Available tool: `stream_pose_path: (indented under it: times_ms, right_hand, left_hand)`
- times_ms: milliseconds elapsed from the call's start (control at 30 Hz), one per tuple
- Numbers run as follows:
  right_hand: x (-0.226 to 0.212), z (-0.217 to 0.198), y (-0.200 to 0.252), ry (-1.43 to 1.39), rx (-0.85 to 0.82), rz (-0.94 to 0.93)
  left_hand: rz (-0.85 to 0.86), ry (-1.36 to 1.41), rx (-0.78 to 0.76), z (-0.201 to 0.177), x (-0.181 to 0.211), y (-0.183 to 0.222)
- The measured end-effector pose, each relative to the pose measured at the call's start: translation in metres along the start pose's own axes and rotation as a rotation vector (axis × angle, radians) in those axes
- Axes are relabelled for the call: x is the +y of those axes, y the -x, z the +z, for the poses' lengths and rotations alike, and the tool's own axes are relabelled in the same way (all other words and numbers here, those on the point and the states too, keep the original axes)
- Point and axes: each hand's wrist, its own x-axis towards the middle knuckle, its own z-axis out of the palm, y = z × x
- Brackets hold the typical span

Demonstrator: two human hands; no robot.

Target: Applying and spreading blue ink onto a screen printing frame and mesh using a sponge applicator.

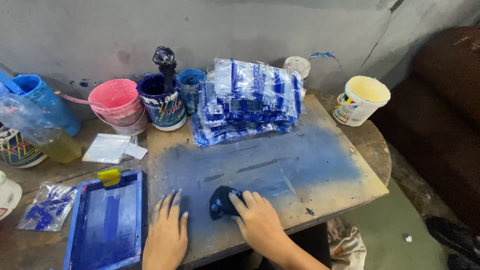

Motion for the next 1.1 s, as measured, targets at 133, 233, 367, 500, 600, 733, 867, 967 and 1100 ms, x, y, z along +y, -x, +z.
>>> stream_pose_path:
  times_ms: [133, 233, 367, 500, 600, 733, 867, 967, 1100]
  right_hand:
    - [0.021, -0.024, 0.009, 0.024, -0.022, 0.061]
    - [0.052, -0.044, 0.007, 0.097, -0.188, 0.408]
    - [0.105, -0.068, 0.009, 0.316, -0.117, 0.630]
    - [0.139, -0.049, 0.022, 0.249, 0.157, 0.564]
    - [0.119, -0.039, 0.018, 0.210, 0.153, 0.531]
    - [0.075, -0.012, 0.002, 0.195, 0.106, 0.440]
    - [0.026, 0.016, -0.017, 0.076, 0.017, 0.172]
    - [-0.014, 0.026, -0.035, -0.008, 0.021, -0.138]
    - [-0.054, 0.020, -0.065, -0.087, -0.125, -0.379]
  left_hand:
    - [-0.012, 0.015, -0.030, -0.004, 0.001, 0.003]
    - [-0.010, 0.040, -0.022, -0.003, 0.001, 0.003]
    - [0.004, 0.023, -0.001, -0.001, 0.000, 0.004]
    - [0.025, 0.025, 0.014, -0.002, 0.002, 0.005]
    - [0.019, 0.077, 0.071, 0.002, 0.000, 0.006]
    - [0.116, 0.085, 0.283, 0.015, -0.012, 0.006]
    - [0.156, 0.222, 0.354, 0.014, -0.015, 0.006]
    - [0.201, 0.278, 0.430, 0.022, -0.023, 0.005]
    - [0.299, 0.220, 0.503, 0.024, -0.024, 0.008]
